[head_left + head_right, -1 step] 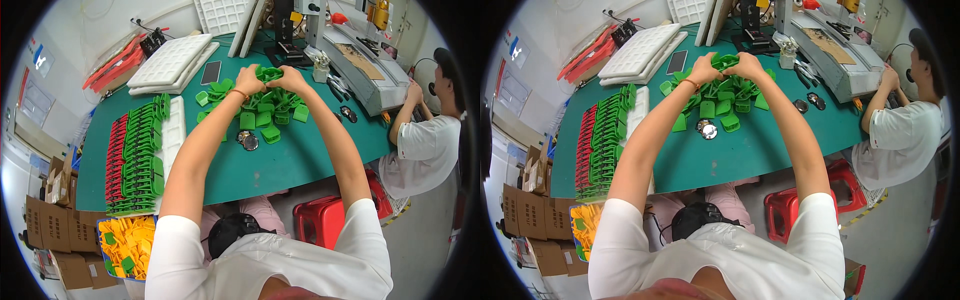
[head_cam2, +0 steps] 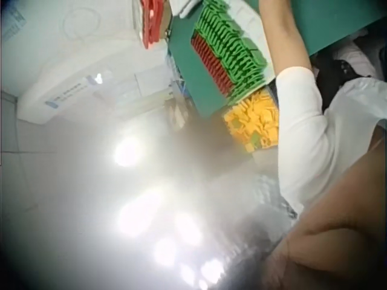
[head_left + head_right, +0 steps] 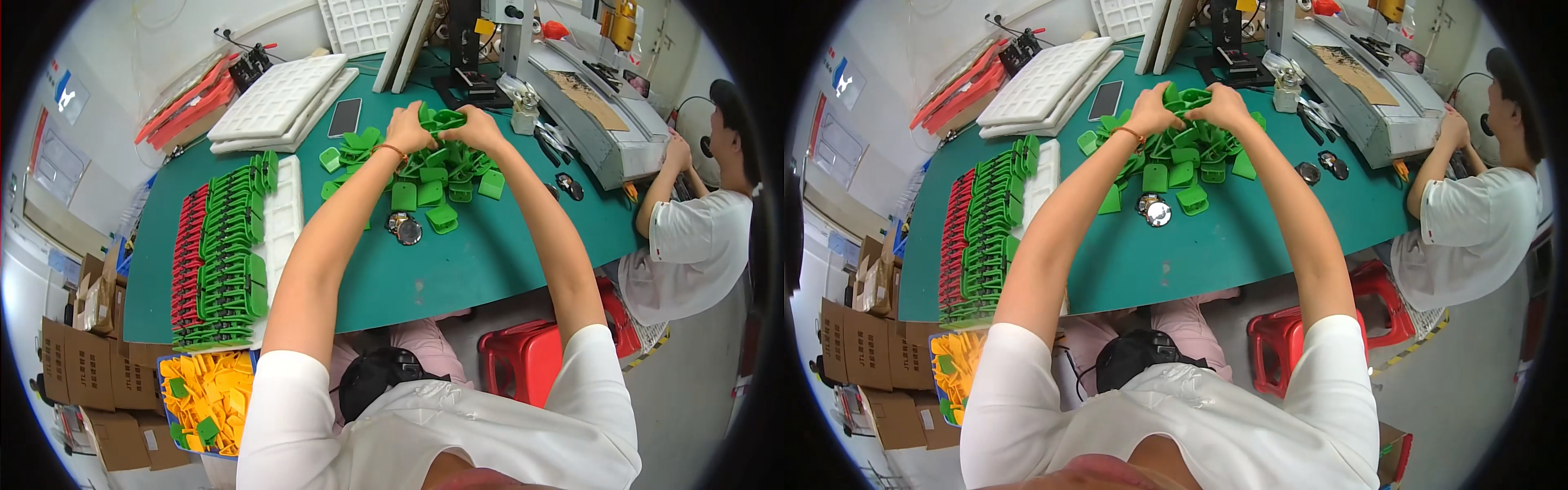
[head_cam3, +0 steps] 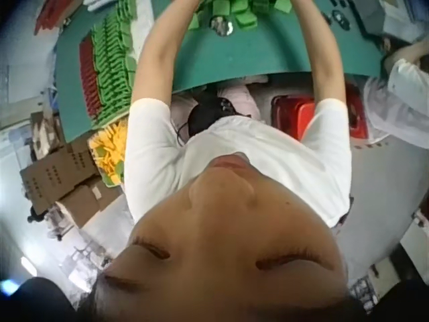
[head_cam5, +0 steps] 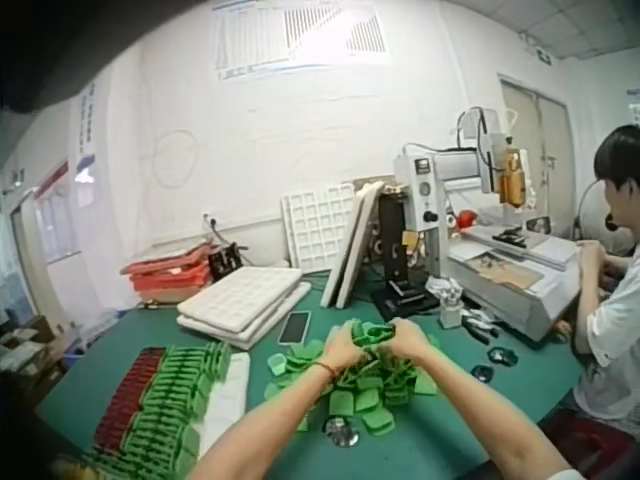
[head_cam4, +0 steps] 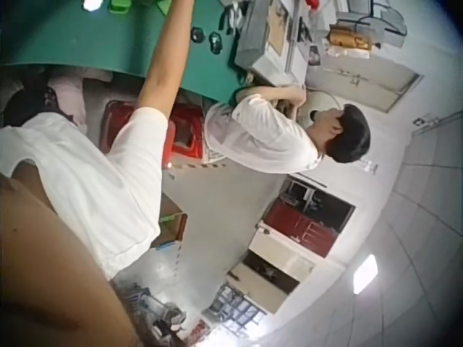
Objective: Assemble plastic covers onto electronic components and organize them into a tray.
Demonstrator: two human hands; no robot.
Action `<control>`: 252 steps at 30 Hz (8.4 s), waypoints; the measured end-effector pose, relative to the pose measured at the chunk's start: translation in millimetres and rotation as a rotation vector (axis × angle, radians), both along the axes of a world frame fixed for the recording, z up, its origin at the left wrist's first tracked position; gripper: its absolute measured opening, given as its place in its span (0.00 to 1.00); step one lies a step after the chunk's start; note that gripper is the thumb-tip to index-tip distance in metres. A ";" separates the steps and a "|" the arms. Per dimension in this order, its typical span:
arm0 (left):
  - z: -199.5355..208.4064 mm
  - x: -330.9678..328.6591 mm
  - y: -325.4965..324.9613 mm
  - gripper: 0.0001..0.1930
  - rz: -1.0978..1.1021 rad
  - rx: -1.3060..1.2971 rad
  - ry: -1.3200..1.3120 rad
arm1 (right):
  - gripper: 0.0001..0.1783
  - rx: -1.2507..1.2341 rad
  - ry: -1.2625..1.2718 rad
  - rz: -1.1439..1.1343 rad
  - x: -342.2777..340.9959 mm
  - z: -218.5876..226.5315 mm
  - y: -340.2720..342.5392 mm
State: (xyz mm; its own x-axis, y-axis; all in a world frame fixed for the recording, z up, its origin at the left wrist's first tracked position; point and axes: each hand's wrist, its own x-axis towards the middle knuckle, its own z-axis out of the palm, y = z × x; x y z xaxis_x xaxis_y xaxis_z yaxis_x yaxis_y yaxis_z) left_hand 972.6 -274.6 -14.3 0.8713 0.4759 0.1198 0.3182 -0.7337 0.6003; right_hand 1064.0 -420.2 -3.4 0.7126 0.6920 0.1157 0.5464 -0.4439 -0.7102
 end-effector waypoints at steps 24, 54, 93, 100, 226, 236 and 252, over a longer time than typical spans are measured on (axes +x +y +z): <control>16.7 -812.7 0.9 0.31 1.019 0.386 0.618 | 0.19 0.529 -0.243 1.461 -483.8 12.4 200.1; -62.4 -864.0 -34.6 0.16 1.034 0.270 0.109 | 0.11 0.227 -0.147 1.824 -695.2 -59.3 196.4; 39.0 -326.4 4.5 0.23 -0.127 0.221 -0.422 | 0.07 0.349 -0.669 0.283 -145.2 -25.9 59.5; -20.4 -132.5 -2.1 0.21 -0.190 0.295 -0.523 | 0.11 0.152 -0.667 -0.131 -46.5 -51.6 12.2; -62.7 -221.4 -6.1 0.27 -0.264 -1.533 -0.543 | 0.28 0.625 -0.497 0.543 -169.1 -88.7 22.8; -62.8 -223.1 -9.0 0.25 -0.280 -1.451 -0.508 | 0.27 0.660 -0.497 0.563 -171.0 -91.2 23.6; -70.6 -225.3 -7.1 0.26 -0.338 -1.372 -0.487 | 0.26 0.677 -0.498 0.589 -170.8 -91.1 23.6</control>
